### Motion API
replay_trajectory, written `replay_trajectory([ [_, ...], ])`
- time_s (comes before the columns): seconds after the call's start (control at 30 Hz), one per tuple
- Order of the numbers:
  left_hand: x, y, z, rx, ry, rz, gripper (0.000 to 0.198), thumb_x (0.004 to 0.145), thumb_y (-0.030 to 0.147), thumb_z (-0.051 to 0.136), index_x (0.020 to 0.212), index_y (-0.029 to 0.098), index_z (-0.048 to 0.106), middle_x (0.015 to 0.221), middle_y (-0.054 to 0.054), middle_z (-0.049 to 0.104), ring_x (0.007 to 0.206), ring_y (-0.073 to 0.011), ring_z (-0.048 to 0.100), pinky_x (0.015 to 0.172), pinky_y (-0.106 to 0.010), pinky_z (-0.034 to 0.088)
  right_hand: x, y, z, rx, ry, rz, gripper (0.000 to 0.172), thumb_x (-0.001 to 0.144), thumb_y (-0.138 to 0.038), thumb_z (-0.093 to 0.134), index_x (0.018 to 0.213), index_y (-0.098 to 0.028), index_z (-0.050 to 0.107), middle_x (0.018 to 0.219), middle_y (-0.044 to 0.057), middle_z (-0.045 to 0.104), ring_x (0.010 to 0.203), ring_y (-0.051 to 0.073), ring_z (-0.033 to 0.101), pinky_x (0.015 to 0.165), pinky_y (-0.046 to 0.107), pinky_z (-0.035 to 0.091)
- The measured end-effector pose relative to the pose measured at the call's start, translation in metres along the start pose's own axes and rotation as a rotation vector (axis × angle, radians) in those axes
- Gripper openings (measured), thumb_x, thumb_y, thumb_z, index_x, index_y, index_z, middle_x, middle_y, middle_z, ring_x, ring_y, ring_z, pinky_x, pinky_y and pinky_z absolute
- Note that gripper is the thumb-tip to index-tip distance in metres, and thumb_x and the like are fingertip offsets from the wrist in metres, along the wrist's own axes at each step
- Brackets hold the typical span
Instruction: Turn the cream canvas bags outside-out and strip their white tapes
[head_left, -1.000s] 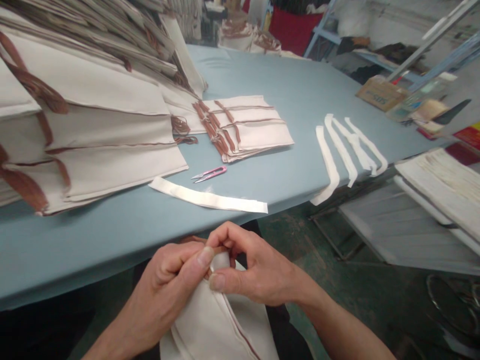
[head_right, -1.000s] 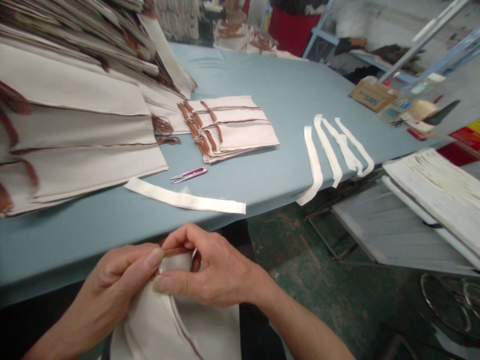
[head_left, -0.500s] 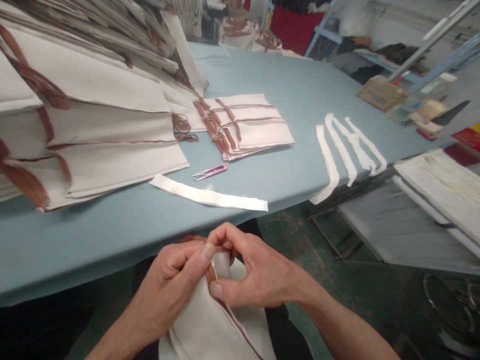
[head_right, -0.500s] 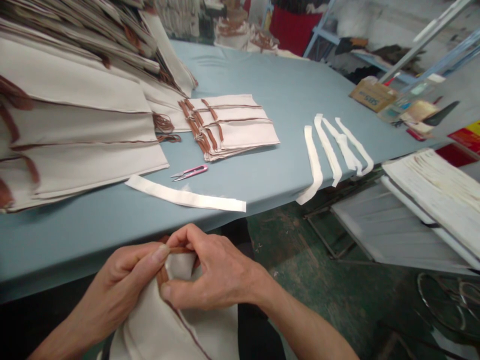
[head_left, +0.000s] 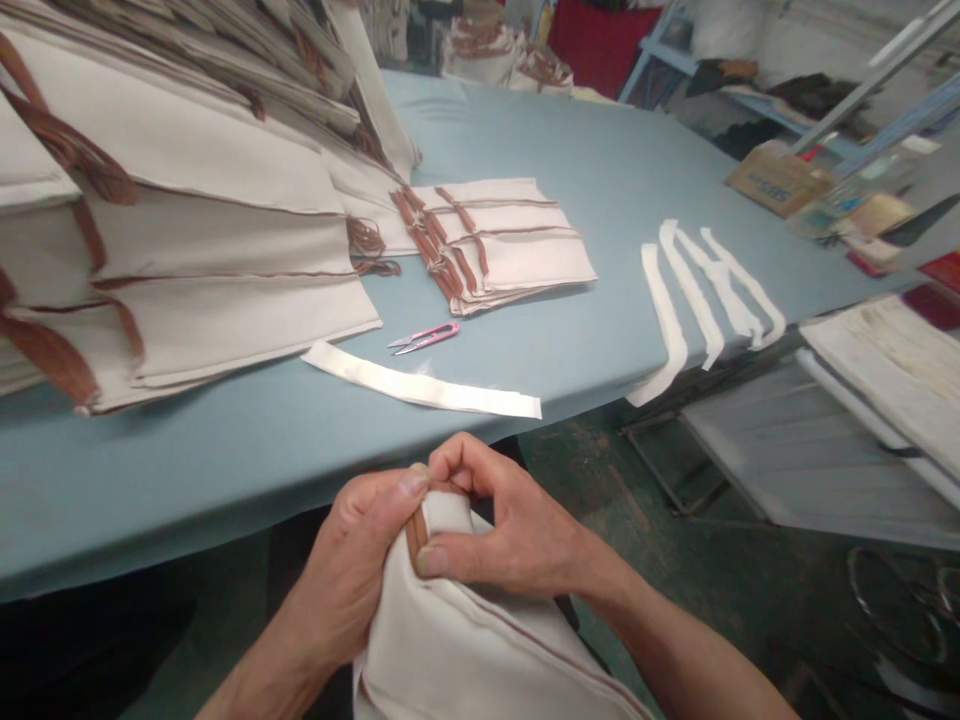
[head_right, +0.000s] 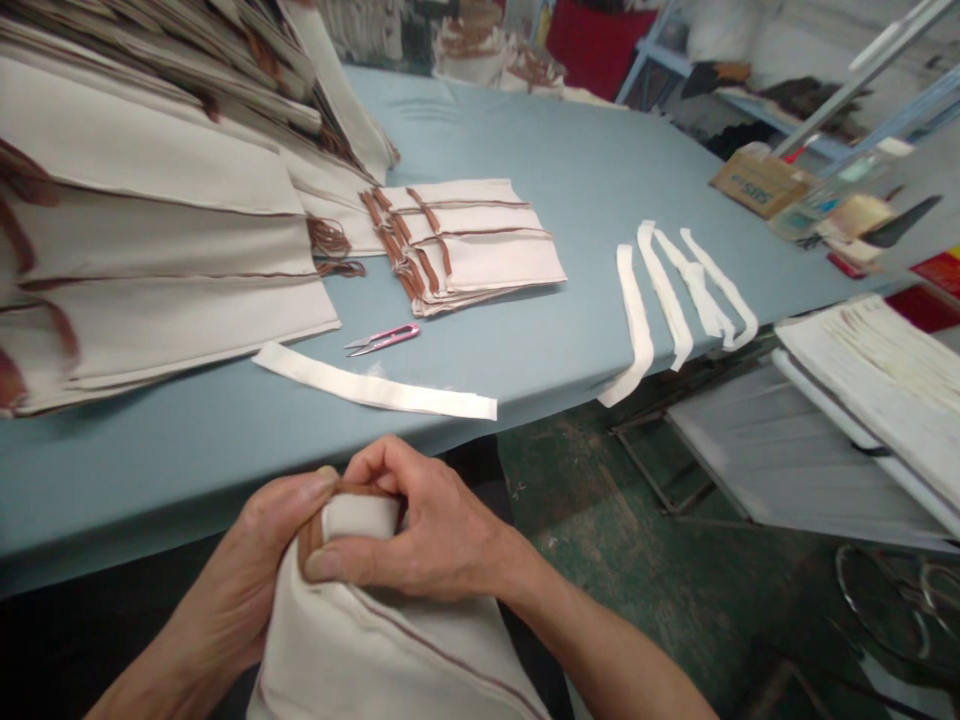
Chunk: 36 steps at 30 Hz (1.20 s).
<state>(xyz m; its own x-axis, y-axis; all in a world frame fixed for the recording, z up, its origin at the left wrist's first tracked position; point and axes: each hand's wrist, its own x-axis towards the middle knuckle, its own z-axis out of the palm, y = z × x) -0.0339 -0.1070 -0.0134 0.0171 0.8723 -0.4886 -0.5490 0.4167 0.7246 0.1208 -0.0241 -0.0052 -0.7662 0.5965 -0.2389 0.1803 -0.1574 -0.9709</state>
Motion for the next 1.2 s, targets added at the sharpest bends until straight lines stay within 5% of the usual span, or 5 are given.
replay_trajectory([
  [0.13,0.004,-0.001,0.004,-0.041,0.017,-0.025,0.057,0.07,0.068,0.091,0.063,0.014,0.074,0.06,-0.001,0.062,0.051,-0.0111,0.051,0.048,-0.02,0.045,0.002,0.0,-0.011,-0.014,0.001,0.037,0.049,0.067,-0.041,0.097,0.096,-0.022,0.062,0.079,-0.008,0.058,0.072,0.012,0.049,0.065,0.024,0.039],
  [0.53,0.002,-0.009,-0.015,0.205,-0.182,-0.025,0.065,0.094,0.074,0.066,0.072,0.014,0.074,0.065,-0.003,0.064,0.055,-0.0124,0.049,0.052,-0.022,0.04,0.003,0.002,-0.025,-0.112,-0.127,0.11,0.058,0.062,-0.05,0.1,0.097,-0.021,0.065,0.086,-0.006,0.063,0.078,0.013,0.052,0.068,0.025,0.039],
  [0.77,0.002,0.001,-0.012,0.339,-0.099,0.103,0.071,0.098,0.077,0.055,0.07,0.017,0.079,0.07,-0.006,0.072,0.069,-0.0202,0.059,0.066,-0.027,0.051,0.001,0.001,-0.025,-0.179,-0.133,0.126,0.054,0.064,-0.045,0.1,0.098,-0.022,0.066,0.085,-0.006,0.065,0.077,0.014,0.055,0.067,0.024,0.04],
  [0.97,-0.003,0.001,-0.02,0.388,-0.254,-0.01,0.068,0.096,0.076,0.061,0.065,0.016,0.064,0.07,-0.002,0.06,0.057,-0.012,0.046,0.052,-0.023,0.036,0.0,-0.001,-0.023,-0.19,-0.15,0.094,0.048,0.066,-0.042,0.096,0.097,-0.021,0.066,0.086,-0.006,0.064,0.076,0.013,0.053,0.069,0.025,0.041],
  [1.2,-0.004,0.0,-0.019,0.369,-0.179,0.065,0.068,0.093,0.078,0.065,0.062,0.018,0.053,0.059,0.005,0.045,0.05,-0.0076,0.031,0.045,-0.019,0.027,-0.007,-0.012,-0.016,-0.455,-0.079,0.101,0.041,0.075,-0.044,0.089,0.1,-0.023,0.064,0.085,-0.005,0.065,0.076,0.015,0.056,0.075,0.03,0.041],
])
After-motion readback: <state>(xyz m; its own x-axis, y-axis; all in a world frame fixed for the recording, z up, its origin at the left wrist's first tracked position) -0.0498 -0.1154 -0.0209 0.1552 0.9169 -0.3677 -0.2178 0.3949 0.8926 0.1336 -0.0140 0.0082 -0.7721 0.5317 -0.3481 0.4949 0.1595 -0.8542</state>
